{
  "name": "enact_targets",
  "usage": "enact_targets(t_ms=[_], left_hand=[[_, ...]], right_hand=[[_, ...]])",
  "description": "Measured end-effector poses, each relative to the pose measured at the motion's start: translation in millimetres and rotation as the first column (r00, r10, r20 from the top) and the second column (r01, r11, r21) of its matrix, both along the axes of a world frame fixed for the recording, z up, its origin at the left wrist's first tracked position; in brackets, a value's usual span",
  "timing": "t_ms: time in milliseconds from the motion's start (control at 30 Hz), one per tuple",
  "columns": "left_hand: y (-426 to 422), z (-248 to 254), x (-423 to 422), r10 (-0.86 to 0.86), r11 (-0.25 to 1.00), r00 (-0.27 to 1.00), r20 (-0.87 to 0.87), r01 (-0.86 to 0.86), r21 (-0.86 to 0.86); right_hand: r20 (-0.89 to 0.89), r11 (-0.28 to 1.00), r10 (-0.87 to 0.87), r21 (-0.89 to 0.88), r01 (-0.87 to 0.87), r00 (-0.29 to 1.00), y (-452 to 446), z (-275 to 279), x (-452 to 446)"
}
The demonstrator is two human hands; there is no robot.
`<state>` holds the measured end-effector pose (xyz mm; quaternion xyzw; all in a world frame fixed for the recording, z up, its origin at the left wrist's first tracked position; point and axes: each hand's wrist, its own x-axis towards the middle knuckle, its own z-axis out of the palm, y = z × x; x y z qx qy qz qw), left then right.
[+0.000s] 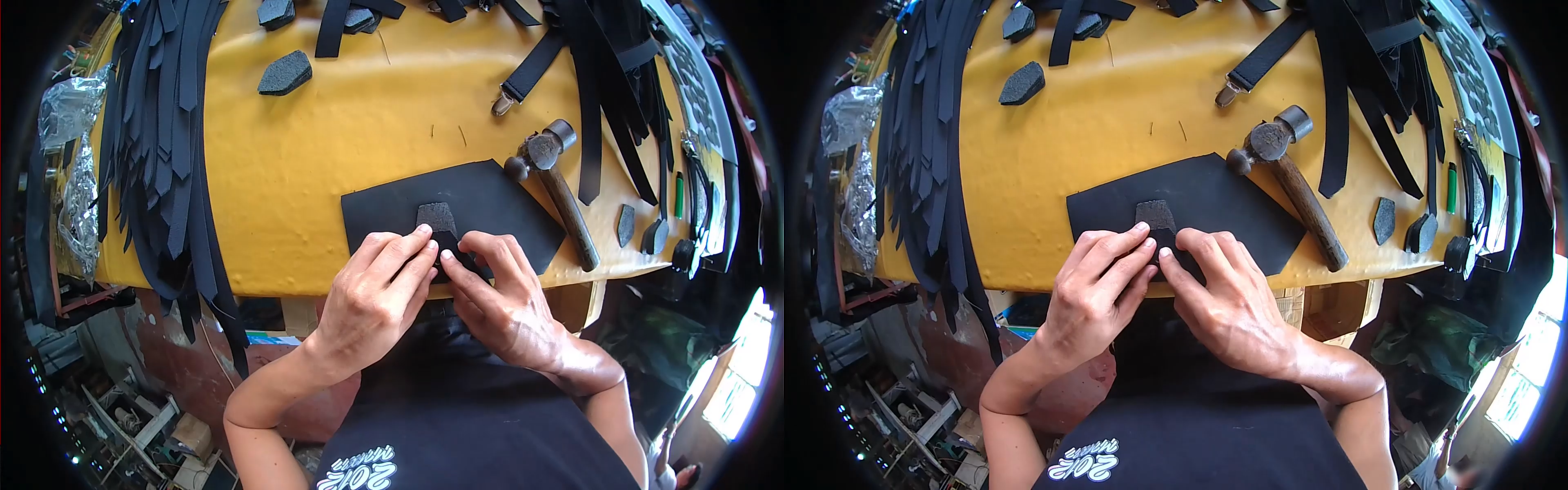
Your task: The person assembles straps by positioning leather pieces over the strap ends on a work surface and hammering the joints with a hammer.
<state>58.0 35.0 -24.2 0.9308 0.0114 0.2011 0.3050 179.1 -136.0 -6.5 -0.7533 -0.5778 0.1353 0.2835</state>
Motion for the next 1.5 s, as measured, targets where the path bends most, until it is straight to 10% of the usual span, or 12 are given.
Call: enact_targets(t_ms=[433,967,1500], left_hand=[[-11,-6,-19,0.134,0.869,0.983,-0.126,-0.055,0.492],[14,17,-4,-0.064,0.954,0.986,-0.152,0.106,0.281],[-5,23,-14,0.032,0.897,0.981,-0.19,0.056,0.439]], right_hand=[[0.247,0.991,0.127,-0.068,-0.113,0.961,4,8,9],[0.27,0.986,0.167,-0.02,-0.167,0.948,9,17,26],[0.289,0.98,0.196,-0.054,-0.189,0.937,6,14,32]])
